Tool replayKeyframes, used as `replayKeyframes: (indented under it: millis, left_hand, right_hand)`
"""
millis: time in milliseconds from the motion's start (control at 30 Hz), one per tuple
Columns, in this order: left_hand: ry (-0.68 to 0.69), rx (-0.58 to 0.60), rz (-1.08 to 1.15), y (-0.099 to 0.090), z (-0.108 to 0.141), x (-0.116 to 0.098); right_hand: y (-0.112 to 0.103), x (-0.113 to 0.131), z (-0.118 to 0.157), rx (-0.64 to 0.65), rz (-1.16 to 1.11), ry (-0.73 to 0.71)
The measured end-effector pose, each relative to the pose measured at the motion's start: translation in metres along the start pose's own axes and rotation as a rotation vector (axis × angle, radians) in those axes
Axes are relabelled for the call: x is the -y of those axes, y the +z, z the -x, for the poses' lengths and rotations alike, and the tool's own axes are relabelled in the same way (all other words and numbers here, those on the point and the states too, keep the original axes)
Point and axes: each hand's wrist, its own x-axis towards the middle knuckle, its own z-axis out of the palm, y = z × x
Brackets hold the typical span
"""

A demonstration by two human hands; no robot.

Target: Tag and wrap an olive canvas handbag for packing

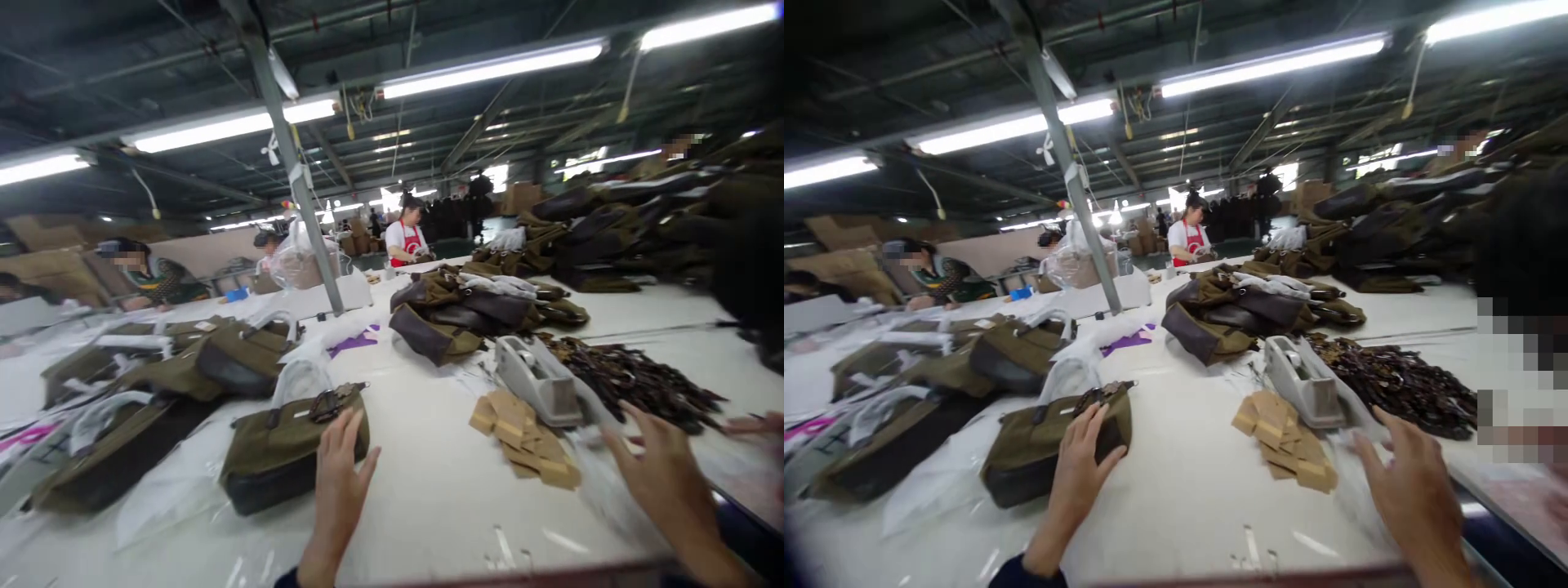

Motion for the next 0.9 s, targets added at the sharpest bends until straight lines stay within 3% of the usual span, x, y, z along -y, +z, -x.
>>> replayKeyframes:
  millis: [67, 167, 267, 367, 500, 633, 733, 800, 900]
  left_hand:
    - [0.000, 0.129, -0.235, -0.021, -0.010, 0.032]
    - [0.007, 0.280, -0.400, -0.033, -0.013, 0.044]
    - [0.025, 0.304, -0.405, -0.033, 0.000, 0.024]
    - [0.108, 0.355, -0.321, -0.033, 0.026, -0.002]
    - [0.235, 0.421, -0.063, -0.052, 0.060, -0.023]
    - [0.105, 0.558, 0.320, -0.073, 0.047, -0.033]
    - [-0.062, 0.505, 0.341, -0.057, 0.011, -0.030]
    - [-0.094, 0.496, 0.142, -0.030, -0.010, -0.021]
    - [-0.123, 0.569, 0.066, 0.016, -0.025, -0.006]
  right_hand:
    - [-0.003, 0.021, 0.019, 0.001, -0.057, -0.039]
    - [-0.001, 0.077, 0.046, 0.147, -0.268, -0.030]
    - [0.004, 0.139, 0.067, 0.342, -0.462, -0.062]
    - [0.006, 0.185, 0.078, 0.510, -0.575, -0.108]
    - [0.009, 0.220, 0.069, 0.579, -0.587, -0.201]
    - [0.028, 0.238, 0.048, 0.703, -0.359, -0.369]
    - [0.048, 0.244, 0.043, 0.875, -0.174, -0.404]
    - [0.060, 0.243, 0.044, 0.948, -0.121, -0.383]
    - [0.071, 0.239, 0.046, 0.981, -0.095, -0.336]
